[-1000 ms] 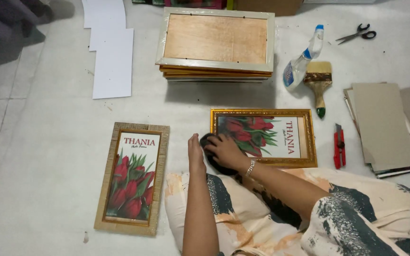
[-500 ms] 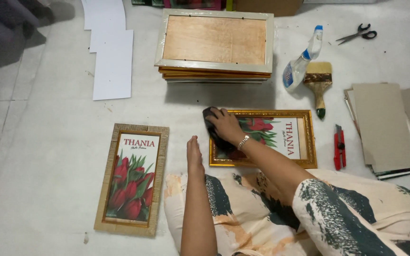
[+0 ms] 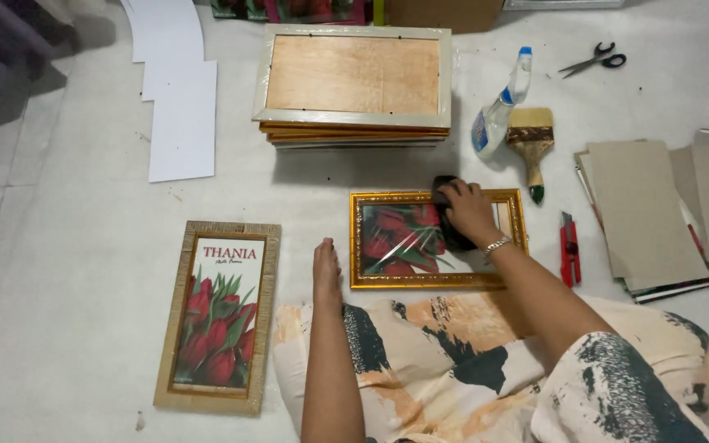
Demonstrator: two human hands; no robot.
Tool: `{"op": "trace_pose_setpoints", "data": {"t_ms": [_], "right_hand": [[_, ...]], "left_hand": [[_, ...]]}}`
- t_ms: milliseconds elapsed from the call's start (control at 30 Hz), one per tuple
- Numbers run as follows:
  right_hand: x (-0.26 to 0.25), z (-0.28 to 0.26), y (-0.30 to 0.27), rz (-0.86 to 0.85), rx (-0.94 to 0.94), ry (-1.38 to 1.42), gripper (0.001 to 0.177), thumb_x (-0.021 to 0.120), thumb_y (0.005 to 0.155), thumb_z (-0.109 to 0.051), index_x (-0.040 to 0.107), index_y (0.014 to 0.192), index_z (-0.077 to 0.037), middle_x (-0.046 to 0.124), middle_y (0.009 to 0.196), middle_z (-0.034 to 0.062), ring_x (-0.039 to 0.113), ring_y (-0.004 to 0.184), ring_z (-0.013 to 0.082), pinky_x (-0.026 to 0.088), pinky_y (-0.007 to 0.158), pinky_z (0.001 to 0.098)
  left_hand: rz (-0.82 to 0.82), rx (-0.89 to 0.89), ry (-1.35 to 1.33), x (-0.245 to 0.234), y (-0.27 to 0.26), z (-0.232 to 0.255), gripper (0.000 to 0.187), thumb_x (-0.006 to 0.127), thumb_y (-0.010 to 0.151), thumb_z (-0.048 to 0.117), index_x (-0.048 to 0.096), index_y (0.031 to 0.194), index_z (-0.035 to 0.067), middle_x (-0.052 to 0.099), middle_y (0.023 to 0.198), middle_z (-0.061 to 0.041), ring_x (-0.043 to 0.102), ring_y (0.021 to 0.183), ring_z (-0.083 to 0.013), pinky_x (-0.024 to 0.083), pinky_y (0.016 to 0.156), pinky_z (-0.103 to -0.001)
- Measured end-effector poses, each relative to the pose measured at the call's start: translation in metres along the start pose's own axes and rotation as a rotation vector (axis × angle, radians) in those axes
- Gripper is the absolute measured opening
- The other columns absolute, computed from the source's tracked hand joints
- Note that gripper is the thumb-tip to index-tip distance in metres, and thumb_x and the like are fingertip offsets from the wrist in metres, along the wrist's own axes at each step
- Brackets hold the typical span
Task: Cleaning glass and applying glue to assemble a picture frame
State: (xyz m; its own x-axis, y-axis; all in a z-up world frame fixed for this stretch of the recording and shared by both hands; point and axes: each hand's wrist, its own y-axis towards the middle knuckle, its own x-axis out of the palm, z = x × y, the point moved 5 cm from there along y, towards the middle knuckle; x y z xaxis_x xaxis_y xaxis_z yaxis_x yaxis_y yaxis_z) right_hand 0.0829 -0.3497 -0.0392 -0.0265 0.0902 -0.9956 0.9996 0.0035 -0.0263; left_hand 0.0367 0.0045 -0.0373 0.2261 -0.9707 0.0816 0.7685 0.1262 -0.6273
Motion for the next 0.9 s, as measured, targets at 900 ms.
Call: {"op": "trace_pose_setpoints", "data": {"t_ms": [900], "right_hand": [[-0.014, 0.1, -0.091, -0.262, 0.245, 0.152, 0.05, 0.061, 0.094, -0.01, 0.046, 0.141, -0.004, 0.041, 0.135, 0.0302, 0.05, 0.121, 0.0567, 0.058, 0.081, 0.0673]], "left_hand": [[-0.023, -0.023, 0.145, -0.001, 0.023, -0.017, 0.057, 0.051, 0.104, 0.053, 0.052, 0.146, 0.014, 0.049, 0.151, -0.014, 0.05, 0.129, -0.0338, 0.041, 0.101, -0.046]]}}
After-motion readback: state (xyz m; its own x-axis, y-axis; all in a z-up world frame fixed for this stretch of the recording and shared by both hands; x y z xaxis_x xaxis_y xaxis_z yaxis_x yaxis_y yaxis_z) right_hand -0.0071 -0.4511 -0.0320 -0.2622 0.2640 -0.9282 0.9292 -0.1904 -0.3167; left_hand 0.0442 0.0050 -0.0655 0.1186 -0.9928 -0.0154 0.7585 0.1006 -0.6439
